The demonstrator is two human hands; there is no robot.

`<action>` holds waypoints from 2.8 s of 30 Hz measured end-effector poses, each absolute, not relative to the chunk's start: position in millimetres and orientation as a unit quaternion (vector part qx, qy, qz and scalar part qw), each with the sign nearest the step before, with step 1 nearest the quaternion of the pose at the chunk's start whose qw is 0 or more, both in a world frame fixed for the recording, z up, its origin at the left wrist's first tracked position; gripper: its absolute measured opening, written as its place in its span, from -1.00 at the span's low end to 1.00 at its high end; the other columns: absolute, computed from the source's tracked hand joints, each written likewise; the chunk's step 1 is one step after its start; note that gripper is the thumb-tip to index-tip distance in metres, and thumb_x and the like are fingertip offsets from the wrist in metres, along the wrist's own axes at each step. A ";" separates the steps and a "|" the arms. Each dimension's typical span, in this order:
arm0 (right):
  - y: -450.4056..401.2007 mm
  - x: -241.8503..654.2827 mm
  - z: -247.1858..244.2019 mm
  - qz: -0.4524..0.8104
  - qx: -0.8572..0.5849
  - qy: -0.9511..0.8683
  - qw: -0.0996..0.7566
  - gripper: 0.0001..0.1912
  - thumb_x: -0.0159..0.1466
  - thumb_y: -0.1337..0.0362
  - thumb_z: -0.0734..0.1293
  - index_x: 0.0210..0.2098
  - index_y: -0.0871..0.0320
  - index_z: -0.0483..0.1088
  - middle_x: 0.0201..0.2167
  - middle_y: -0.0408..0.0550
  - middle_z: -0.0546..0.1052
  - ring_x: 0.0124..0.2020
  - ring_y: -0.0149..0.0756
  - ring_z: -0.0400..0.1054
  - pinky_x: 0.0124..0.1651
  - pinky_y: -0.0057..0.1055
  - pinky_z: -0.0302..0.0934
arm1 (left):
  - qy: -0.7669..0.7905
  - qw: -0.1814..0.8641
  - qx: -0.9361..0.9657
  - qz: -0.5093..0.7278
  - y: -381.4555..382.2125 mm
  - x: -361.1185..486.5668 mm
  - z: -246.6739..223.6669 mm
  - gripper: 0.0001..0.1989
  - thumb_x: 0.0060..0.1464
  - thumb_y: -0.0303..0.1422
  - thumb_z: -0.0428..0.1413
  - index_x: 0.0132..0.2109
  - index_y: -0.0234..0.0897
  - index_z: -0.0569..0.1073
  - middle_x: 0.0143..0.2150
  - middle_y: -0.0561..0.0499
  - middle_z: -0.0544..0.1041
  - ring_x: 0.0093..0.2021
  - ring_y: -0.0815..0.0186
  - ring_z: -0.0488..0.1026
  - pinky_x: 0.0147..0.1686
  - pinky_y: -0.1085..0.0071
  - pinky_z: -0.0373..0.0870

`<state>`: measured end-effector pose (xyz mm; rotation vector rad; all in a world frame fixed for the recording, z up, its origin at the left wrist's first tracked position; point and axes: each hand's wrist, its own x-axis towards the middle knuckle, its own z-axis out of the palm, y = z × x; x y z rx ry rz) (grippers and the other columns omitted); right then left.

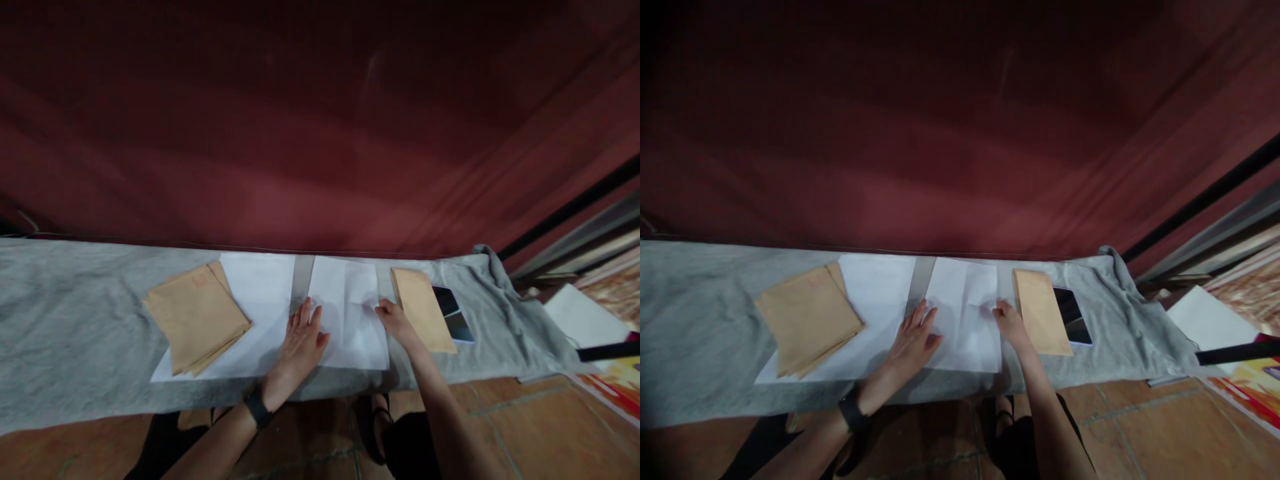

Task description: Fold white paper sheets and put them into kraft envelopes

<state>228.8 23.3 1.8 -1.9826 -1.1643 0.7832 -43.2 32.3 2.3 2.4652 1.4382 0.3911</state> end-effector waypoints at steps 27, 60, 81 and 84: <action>-2.7 156.0 -26.5 -0.002 -0.696 -0.698 0.170 -0.39 0.51 0.08 0.06 0.42 0.30 0.07 0.44 0.16 0.12 0.47 -0.08 -0.05 0.45 -0.05 -0.08 | 0.447 -0.034 0.878 0.167 35.0 4.3 -36.1 -0.41 0.31 -0.37 -0.17 0.41 -0.55 0.14 0.43 -0.33 0.18 0.46 0.03 0.06 0.41 0.01 0.01; -12.4 184.2 -18.1 -0.004 -0.746 -0.655 0.117 -0.33 0.49 0.05 0.06 0.41 0.38 0.06 0.45 0.21 0.06 0.46 0.02 -0.04 0.45 -0.01 -0.16 | 0.546 0.250 0.767 0.228 71.4 -31.8 -12.9 -0.50 0.01 -0.60 0.03 0.11 -0.28 0.49 0.05 -0.11 0.54 0.09 0.18 0.50 0.20 0.23 0.39; 61.4 157.4 -9.1 0.038 -0.719 -0.676 0.159 -0.51 0.52 0.17 0.03 0.36 0.13 0.22 0.42 0.01 0.19 0.43 -0.11 0.05 0.44 -0.04 -0.10 | 0.476 0.041 0.871 0.119 106.7 34.3 -19.7 -0.44 0.31 -0.42 -0.22 0.38 -0.44 0.24 0.45 -0.23 0.17 0.47 0.06 0.05 0.41 0.00 -0.05; 63.7 163.6 -13.6 0.024 -0.742 -0.652 0.156 -0.49 0.52 0.11 0.06 0.38 0.11 0.20 0.43 0.06 0.15 0.43 -0.07 0.04 0.42 -0.02 -0.09 | 0.506 0.027 0.852 0.128 111.4 27.8 -16.6 -0.44 0.33 -0.34 -0.19 0.39 -0.43 0.22 0.45 -0.25 0.17 0.46 0.05 0.08 0.40 0.00 -0.04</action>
